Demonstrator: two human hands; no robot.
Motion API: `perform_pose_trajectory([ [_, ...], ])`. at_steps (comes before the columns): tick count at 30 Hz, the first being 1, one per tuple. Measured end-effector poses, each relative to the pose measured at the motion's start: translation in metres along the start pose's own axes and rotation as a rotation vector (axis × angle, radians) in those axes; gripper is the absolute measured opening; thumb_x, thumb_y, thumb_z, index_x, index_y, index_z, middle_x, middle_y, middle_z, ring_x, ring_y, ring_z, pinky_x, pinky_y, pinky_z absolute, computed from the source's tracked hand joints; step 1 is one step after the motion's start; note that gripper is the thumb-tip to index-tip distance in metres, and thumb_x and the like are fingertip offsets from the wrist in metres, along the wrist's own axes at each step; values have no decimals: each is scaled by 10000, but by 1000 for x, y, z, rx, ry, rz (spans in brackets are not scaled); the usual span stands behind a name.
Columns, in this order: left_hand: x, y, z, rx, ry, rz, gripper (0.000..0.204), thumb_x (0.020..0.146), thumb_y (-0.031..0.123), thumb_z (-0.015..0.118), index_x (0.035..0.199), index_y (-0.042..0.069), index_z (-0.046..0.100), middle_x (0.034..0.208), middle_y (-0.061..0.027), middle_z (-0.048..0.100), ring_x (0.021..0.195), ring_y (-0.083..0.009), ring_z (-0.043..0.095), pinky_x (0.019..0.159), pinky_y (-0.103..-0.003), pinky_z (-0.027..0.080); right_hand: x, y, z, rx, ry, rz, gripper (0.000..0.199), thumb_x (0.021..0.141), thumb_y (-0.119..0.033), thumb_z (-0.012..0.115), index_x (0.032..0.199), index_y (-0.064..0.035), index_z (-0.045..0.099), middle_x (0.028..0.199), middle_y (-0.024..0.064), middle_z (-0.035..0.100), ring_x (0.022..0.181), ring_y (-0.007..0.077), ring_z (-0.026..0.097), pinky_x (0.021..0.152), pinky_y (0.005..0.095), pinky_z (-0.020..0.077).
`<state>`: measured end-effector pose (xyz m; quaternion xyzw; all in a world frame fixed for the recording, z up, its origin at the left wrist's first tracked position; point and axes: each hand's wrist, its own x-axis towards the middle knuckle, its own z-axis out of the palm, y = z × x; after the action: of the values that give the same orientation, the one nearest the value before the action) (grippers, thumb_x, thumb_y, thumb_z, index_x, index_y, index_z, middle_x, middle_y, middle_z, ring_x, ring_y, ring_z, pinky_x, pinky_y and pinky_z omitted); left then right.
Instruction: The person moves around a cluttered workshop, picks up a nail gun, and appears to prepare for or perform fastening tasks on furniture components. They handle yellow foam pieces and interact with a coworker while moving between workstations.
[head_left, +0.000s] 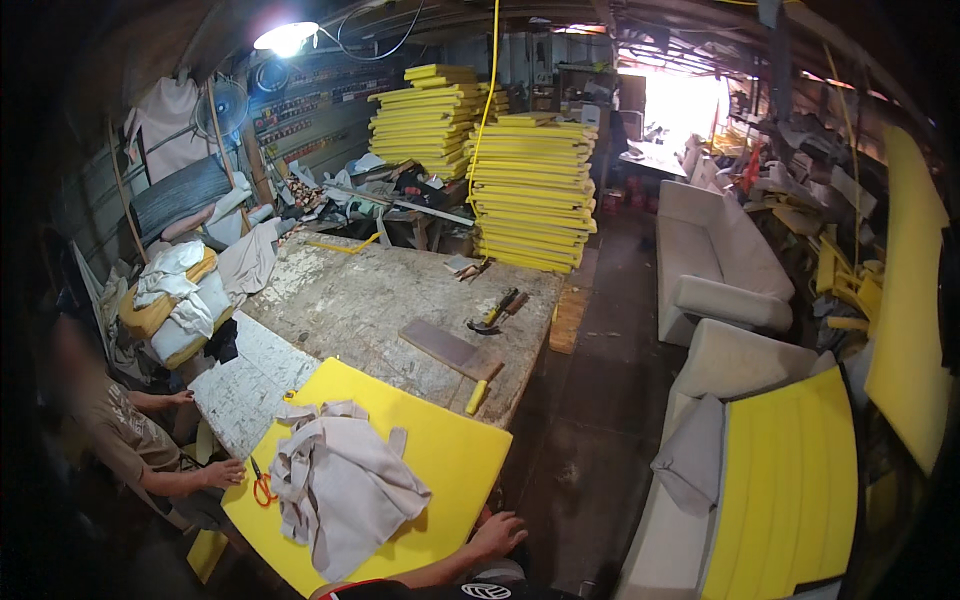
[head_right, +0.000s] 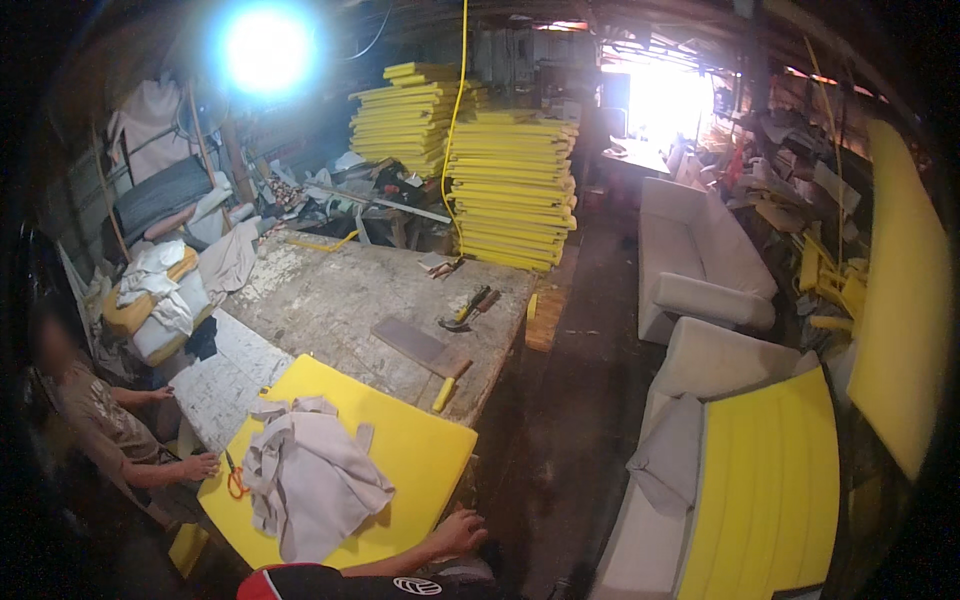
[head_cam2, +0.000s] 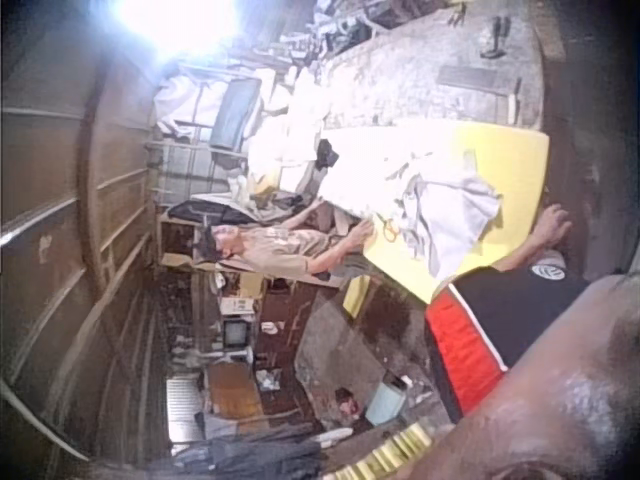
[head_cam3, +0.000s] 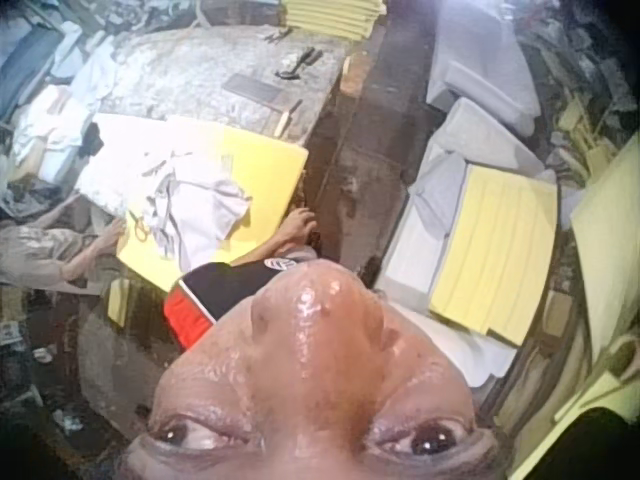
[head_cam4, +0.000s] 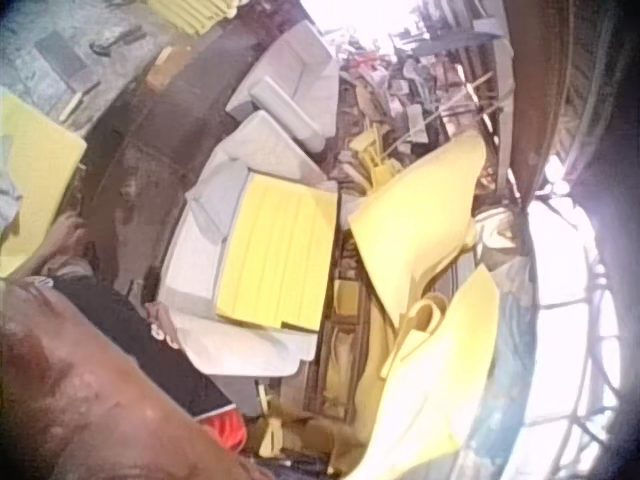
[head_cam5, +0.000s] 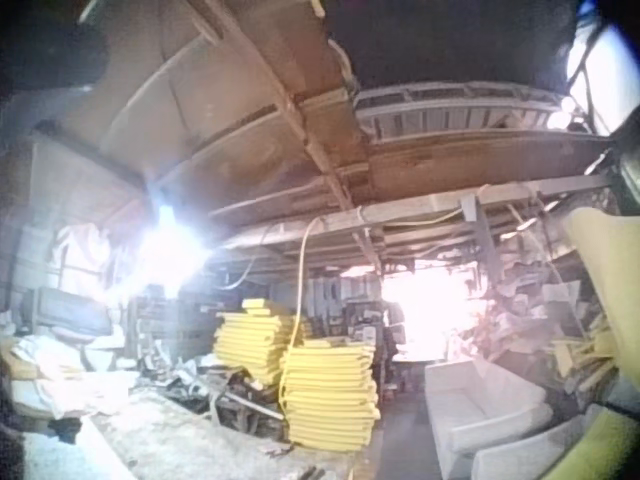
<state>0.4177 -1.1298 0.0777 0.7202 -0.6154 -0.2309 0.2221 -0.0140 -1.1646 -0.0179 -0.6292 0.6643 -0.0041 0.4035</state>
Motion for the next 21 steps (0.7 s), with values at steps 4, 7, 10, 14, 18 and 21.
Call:
perform_pose_trajectory([
  [4,111,-24,-49,13,97,-25,435,878,365,568,1181,53,581,1291,-210,491,1225,-367,436,1022,-433,367,86,-41,-60,-26,96,-28,387,828,-373,511,800,-24,677,686,175,632,633,300,603,601,444,455],
  [7,187,-37,-92,51,139,-66,446,874,374,569,1191,61,578,1299,-215,484,1227,-371,433,1022,-435,366,145,-70,-88,-67,127,-106,393,831,-366,501,776,-18,675,644,169,622,599,293,597,583,442,450],
  [10,242,-61,-110,-12,160,-198,476,878,392,558,1221,63,555,1320,-222,463,1228,-379,432,1021,-438,368,201,-108,-111,-119,33,-89,413,841,-401,495,788,-36,680,645,170,625,614,297,596,599,443,456],
  [14,309,-96,-114,32,111,-273,498,884,408,545,1250,70,531,1334,-230,442,1227,-389,431,1016,-446,374,290,-186,-109,-146,-66,-26,388,842,-392,493,829,-51,677,726,177,632,691,319,602,654,453,460],
  [18,369,-109,-104,108,102,-323,471,883,398,549,1217,66,554,1304,-234,459,1210,-395,442,1005,-446,385,400,-237,-111,-228,-151,-55,367,842,-382,491,870,-65,673,807,184,639,769,340,607,708,462,463],
  [21,419,-87,-108,-37,108,-430,423,868,365,571,1159,59,599,1273,-225,498,1210,-379,449,1010,-432,379,492,-249,-141,-343,-214,-63,354,843,-374,489,901,-76,671,867,189,644,827,357,611,749,469,466],
])
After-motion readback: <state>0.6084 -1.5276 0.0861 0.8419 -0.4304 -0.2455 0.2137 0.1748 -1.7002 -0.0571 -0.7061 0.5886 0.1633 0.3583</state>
